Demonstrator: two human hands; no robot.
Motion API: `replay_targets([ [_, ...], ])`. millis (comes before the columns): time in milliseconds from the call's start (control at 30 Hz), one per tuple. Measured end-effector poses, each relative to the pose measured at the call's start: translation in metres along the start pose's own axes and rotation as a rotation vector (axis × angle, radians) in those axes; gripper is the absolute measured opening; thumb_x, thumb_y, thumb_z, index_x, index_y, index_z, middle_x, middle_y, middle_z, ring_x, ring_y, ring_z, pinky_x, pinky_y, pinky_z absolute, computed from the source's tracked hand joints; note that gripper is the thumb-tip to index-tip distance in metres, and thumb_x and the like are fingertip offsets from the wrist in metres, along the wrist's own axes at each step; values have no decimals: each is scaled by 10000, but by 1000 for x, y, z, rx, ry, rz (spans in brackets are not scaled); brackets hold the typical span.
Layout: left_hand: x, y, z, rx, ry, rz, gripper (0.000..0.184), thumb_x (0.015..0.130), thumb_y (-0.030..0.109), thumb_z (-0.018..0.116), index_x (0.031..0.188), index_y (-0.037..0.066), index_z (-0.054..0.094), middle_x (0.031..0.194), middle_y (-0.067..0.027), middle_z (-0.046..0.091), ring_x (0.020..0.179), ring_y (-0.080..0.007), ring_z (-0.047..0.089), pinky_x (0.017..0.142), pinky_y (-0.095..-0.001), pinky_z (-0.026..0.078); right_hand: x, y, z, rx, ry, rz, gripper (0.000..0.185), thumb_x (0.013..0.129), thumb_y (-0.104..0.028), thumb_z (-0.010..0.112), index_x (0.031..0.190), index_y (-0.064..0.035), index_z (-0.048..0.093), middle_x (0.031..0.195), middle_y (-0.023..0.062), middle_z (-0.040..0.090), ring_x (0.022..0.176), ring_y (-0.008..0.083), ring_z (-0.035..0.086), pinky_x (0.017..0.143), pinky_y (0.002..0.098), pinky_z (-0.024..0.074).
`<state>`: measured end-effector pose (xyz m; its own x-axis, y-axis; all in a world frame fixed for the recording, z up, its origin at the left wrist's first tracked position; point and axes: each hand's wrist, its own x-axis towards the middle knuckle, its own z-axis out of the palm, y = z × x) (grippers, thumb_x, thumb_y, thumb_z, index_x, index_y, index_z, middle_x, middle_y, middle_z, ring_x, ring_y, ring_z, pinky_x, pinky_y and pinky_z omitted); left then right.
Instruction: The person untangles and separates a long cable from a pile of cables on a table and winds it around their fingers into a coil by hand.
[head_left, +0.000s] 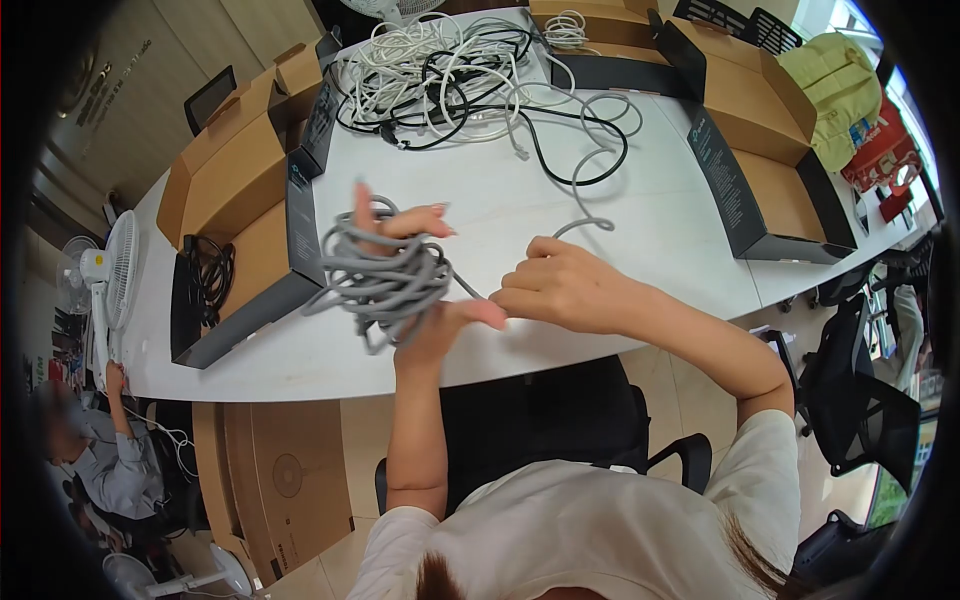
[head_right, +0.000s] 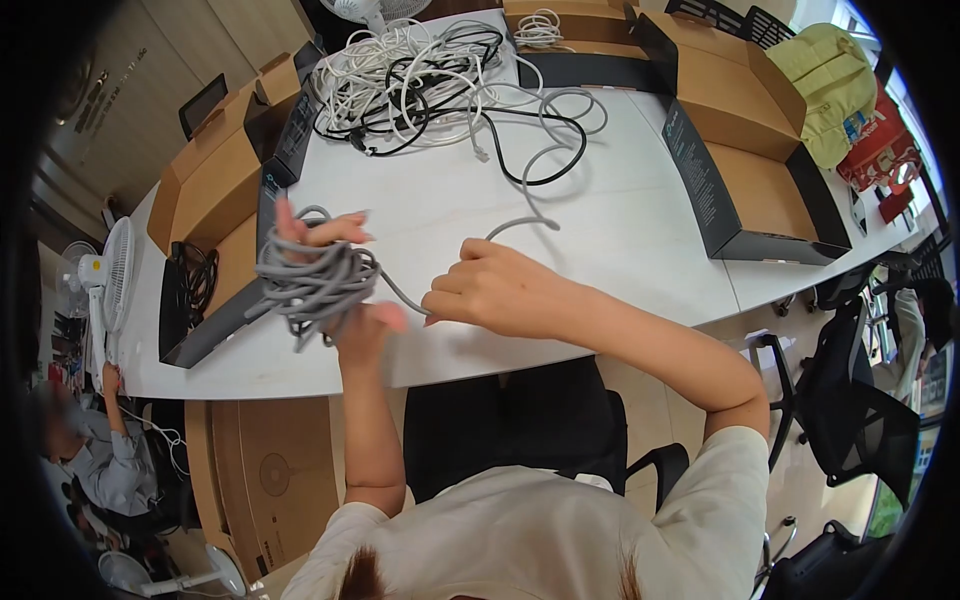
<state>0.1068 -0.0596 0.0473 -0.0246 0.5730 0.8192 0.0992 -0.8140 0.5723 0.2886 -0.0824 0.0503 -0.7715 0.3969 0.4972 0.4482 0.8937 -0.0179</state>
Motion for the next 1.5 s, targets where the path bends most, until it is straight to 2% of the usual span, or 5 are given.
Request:
replay_targets([
  [500,4,7,-18,254,-765,-513,546,690,170,801,1148,25,543,737,-10,576,641,-99,512,635,-239,430,-2,17,-50,-333,48,-145,142,717,-175,633,764,-103,520,641,-11,438,567,133,488,611,272,386],
  [767,-25,2,-63,-1250,-811,-970,664,739,195,681,1235,-135,387,756,-207,603,509,-205,579,657,-353,512,-10,56,-81,-407,236,32,188,722,-226,674,778,-119,530,685,-13,489,623,151,516,622,291,382],
  [900,-8,-6,-26,-1982,-813,-175,376,878,374,580,789,20,671,685,-40,643,517,-167,590,933,-421,451,-7,65,-55,-128,247,110,145,744,-80,665,856,-45,580,742,64,574,645,262,528,595,339,404],
  [1033,17,-15,-36,-2334,-299,-98,487,926,403,528,1199,7,450,817,-2,606,801,-105,597,1020,-378,385,3,55,-38,124,221,306,98,818,-59,628,881,0,582,744,101,572,635,282,538,553,340,421],
  [1500,1,4,15,-309,192,-137,921,647,501,768,1302,23,332,962,-2,547,1073,-196,503,989,-366,385,12,-8,-7,184,50,235,174,809,-214,664,899,-76,610,728,57,617,526,233,575,456,349,415],
])
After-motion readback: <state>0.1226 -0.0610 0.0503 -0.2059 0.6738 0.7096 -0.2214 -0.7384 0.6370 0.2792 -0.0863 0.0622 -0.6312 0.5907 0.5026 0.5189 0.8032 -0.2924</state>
